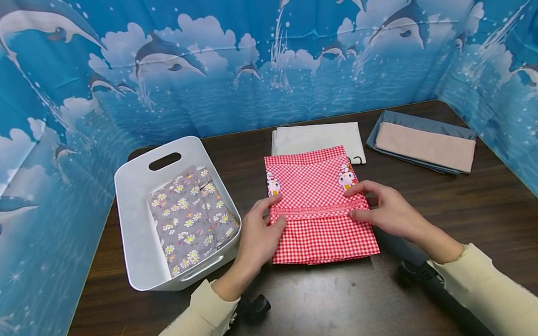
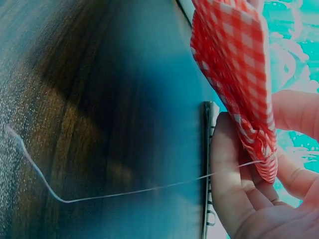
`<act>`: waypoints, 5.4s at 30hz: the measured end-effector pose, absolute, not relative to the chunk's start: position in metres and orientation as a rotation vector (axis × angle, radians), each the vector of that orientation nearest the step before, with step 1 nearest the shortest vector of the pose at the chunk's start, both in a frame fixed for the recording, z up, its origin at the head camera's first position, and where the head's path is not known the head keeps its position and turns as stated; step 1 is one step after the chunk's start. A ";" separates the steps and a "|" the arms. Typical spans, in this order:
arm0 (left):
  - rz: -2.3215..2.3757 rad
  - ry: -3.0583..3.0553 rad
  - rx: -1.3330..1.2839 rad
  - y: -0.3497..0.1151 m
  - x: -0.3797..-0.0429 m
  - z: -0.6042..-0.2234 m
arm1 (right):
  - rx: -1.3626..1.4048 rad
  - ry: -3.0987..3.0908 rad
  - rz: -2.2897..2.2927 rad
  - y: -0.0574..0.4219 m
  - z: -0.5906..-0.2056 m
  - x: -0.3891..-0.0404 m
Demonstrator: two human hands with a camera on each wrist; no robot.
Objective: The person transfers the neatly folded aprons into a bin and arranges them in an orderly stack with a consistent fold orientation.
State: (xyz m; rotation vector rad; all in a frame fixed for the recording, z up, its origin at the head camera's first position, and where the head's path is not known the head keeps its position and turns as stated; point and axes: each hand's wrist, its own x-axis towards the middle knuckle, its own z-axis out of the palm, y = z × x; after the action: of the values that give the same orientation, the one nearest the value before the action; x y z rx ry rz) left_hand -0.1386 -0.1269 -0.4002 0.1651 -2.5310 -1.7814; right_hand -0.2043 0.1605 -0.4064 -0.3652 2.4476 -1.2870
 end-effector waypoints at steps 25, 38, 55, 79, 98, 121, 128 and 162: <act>-1.984 -2.290 0.157 -0.133 -0.138 -0.357 | -0.392 2.486 -1.343 0.145 -0.375 -0.216; -1.960 -2.252 0.230 -0.150 -0.136 -0.342 | -0.451 2.452 -1.382 0.125 -0.364 -0.221; -1.928 -2.278 0.462 -0.193 -0.128 -0.321 | -0.615 2.342 -1.465 0.085 -0.358 -0.230; -1.799 -2.301 0.604 -0.235 -0.103 -0.313 | -0.678 2.232 -1.462 0.031 -0.355 -0.229; -1.803 -2.333 0.687 -0.247 -0.099 -0.321 | -0.744 2.234 -1.437 0.021 -0.364 -0.228; -1.607 -2.332 0.765 -0.288 -0.101 -0.302 | -0.757 2.067 -1.491 -0.029 -0.340 -0.238; -1.565 -2.318 0.845 -0.305 -0.104 -0.302 | -0.729 2.024 -1.526 -0.051 -0.334 -0.246; -1.620 -2.406 0.922 -0.355 -0.100 -0.306 | -0.765 2.092 -1.497 -0.090 -0.338 -0.251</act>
State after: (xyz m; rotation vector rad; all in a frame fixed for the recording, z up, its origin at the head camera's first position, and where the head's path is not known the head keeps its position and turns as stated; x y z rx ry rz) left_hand -0.0997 -0.3555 -0.3063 0.9223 -2.4057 -1.6202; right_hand -0.2512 -0.0902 -0.3376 -0.7653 2.0920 -1.4970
